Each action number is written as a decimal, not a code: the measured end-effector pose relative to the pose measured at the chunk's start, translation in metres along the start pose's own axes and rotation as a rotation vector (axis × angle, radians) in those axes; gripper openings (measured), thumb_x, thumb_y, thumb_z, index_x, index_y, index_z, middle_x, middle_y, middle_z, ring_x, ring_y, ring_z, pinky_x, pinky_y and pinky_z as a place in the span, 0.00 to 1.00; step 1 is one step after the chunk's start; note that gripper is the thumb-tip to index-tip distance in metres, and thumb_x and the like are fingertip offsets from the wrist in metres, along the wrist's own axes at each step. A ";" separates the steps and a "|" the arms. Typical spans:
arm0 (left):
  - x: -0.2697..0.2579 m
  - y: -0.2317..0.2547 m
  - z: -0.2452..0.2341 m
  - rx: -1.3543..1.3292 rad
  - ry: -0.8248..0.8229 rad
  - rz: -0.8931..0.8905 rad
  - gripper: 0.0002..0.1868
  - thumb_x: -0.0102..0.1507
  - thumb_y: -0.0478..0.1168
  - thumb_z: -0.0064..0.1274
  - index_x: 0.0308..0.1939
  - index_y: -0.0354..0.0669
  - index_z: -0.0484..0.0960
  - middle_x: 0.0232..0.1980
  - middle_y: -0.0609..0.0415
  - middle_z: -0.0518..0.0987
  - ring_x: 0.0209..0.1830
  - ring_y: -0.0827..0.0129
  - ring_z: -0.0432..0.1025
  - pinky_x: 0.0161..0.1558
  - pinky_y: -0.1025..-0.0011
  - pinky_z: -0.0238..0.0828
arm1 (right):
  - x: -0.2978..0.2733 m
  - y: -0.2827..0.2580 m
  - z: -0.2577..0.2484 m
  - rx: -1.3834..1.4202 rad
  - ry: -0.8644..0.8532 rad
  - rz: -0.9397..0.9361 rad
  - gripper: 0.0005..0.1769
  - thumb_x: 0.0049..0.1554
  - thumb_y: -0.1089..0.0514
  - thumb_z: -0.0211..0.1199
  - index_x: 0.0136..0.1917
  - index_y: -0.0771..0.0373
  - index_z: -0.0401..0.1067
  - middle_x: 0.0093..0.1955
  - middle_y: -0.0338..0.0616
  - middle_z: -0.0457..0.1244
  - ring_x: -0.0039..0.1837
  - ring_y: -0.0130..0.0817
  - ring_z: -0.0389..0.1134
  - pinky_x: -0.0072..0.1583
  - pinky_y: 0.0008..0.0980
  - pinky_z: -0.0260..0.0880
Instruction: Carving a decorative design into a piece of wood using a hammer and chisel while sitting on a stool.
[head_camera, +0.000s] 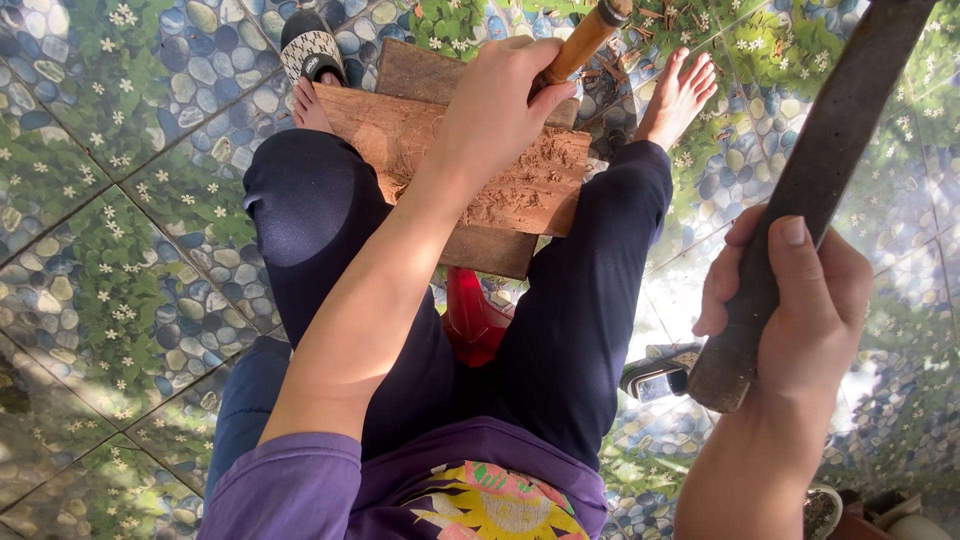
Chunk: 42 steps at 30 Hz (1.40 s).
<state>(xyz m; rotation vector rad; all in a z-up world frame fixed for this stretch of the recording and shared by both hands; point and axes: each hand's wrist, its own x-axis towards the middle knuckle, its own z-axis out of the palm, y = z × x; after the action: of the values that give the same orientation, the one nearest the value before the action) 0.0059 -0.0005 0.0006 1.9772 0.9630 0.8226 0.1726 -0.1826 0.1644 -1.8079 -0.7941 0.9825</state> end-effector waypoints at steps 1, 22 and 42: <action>0.000 0.000 0.000 0.000 0.001 -0.004 0.13 0.65 0.36 0.62 0.32 0.40 0.73 0.29 0.53 0.74 0.27 0.62 0.67 0.32 0.65 0.61 | 0.005 -0.004 0.008 -0.001 -0.003 0.002 0.20 0.69 0.47 0.50 0.49 0.68 0.66 0.29 0.46 0.56 0.24 0.34 0.58 0.29 0.28 0.56; -0.001 0.004 -0.003 -0.089 -0.033 -0.108 0.10 0.66 0.35 0.59 0.33 0.39 0.75 0.29 0.53 0.73 0.26 0.67 0.67 0.30 0.68 0.62 | 0.069 -0.045 0.006 -0.323 -0.222 0.091 0.20 0.76 0.52 0.50 0.51 0.70 0.68 0.34 0.49 0.59 0.28 0.36 0.59 0.31 0.32 0.58; 0.003 0.000 -0.001 -0.090 0.158 -0.100 0.05 0.65 0.37 0.58 0.37 0.41 0.80 0.25 0.55 0.72 0.26 0.68 0.64 0.30 0.70 0.57 | 0.055 -0.047 -0.007 -0.327 -0.174 -0.012 0.20 0.78 0.51 0.46 0.55 0.71 0.65 0.35 0.52 0.58 0.29 0.39 0.59 0.31 0.33 0.57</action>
<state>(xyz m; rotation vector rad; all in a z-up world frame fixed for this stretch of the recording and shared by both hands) 0.0067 0.0018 0.0016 1.7937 1.0872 0.9601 0.1999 -0.1223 0.1933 -2.0077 -1.1264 1.0599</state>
